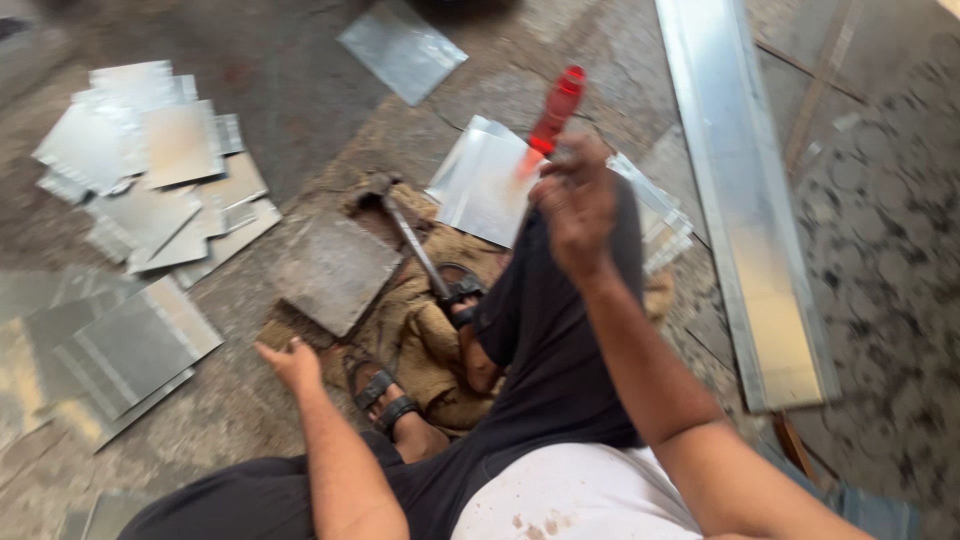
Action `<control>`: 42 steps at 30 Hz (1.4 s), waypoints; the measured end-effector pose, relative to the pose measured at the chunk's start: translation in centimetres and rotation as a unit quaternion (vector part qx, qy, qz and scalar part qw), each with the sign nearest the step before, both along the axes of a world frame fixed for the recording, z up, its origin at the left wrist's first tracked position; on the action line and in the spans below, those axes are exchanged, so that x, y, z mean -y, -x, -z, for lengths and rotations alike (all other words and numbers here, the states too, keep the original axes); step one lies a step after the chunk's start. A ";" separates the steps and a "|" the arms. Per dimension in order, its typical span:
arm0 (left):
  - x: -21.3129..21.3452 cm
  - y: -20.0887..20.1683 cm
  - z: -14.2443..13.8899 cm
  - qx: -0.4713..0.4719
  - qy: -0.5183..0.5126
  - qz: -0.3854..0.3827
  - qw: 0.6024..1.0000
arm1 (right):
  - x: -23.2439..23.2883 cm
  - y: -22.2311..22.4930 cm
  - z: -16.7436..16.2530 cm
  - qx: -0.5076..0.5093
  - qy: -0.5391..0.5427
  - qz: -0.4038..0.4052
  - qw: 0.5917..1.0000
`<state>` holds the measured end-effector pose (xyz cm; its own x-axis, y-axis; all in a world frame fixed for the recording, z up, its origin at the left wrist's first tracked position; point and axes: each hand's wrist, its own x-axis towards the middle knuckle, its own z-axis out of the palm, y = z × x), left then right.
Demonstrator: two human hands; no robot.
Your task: The person uses a hammer to flatten and straighten multiple small rectangular metal sheets while sitting on the floor.
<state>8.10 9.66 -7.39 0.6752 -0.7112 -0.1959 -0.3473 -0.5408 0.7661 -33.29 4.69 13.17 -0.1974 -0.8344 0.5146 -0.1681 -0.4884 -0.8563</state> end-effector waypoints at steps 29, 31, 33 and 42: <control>-1.2 -0.6 -0.3 0.008 -0.121 -0.017 0.993 | -11.7 18.2 21.8 0.443 -0.526 0.282 0.669; -1.3 -0.5 -0.5 0.000 -0.130 -0.022 0.991 | -11.7 17.8 21.7 0.482 -0.526 0.266 0.649; -1.3 -0.4 -0.9 -0.014 -0.149 -0.031 0.988 | -11.4 17.1 21.4 0.506 -0.516 0.260 0.640; -0.6 0.8 -3.1 -0.077 0.047 -0.081 0.993 | -4.1 15.4 17.5 0.530 -0.358 0.163 0.751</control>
<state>7.31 10.29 -4.28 0.7488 -0.6160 -0.2445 -0.1362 -0.5041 0.8528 -48.70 8.83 -4.33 -0.4339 -0.6407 -0.6334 0.7822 0.0809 -0.6177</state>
